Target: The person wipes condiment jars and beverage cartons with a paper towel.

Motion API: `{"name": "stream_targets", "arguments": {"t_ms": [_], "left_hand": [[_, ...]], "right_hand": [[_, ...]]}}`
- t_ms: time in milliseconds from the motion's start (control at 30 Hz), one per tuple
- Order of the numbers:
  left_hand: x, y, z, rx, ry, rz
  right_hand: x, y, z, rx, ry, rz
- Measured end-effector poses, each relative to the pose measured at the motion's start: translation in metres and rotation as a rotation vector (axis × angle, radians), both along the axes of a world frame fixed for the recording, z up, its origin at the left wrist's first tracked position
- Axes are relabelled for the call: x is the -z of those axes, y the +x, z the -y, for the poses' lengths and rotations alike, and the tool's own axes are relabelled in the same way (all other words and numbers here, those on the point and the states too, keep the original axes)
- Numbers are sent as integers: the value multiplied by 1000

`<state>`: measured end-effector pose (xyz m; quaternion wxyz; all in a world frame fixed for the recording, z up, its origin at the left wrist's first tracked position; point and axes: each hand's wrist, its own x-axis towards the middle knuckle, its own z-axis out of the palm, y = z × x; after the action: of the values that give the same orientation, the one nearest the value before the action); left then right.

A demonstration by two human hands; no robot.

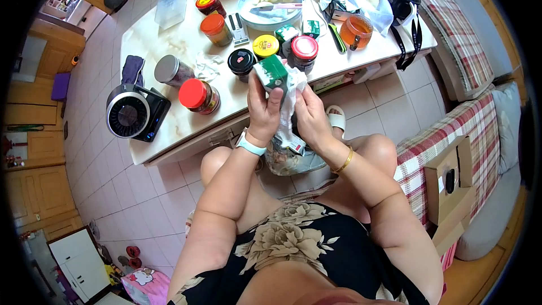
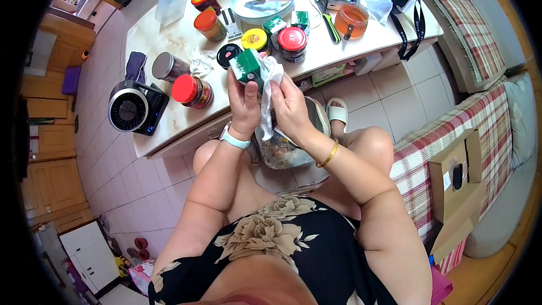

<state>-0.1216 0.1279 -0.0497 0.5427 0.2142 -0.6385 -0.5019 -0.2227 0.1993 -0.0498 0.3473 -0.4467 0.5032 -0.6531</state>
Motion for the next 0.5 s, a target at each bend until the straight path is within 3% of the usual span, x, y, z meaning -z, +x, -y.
{"name": "stream_targets", "arguments": {"t_ms": [67, 133, 233, 300, 367, 433, 500], "left_hand": [[1, -2, -4, 5, -8, 36], [7, -3, 0, -5, -27, 60], [15, 3, 3, -100, -96, 165], [18, 2, -5, -75, 160, 75], [27, -2, -3, -143, 184, 9], [28, 0, -5, 62, 550, -191], [31, 1, -8, 132, 612, -223]], "right_hand": [[5, 0, 1, -12, 7, 44], [11, -4, 8, -70, 2, 289], [1, -8, 6, -88, 29, 325], [-5, -9, 6, 31, -8, 235], [-2, -15, 8, 191, -70, -155], [-8, -17, 11, 245, -134, -282], [-6, -23, 14, 238, -147, -423]]}}
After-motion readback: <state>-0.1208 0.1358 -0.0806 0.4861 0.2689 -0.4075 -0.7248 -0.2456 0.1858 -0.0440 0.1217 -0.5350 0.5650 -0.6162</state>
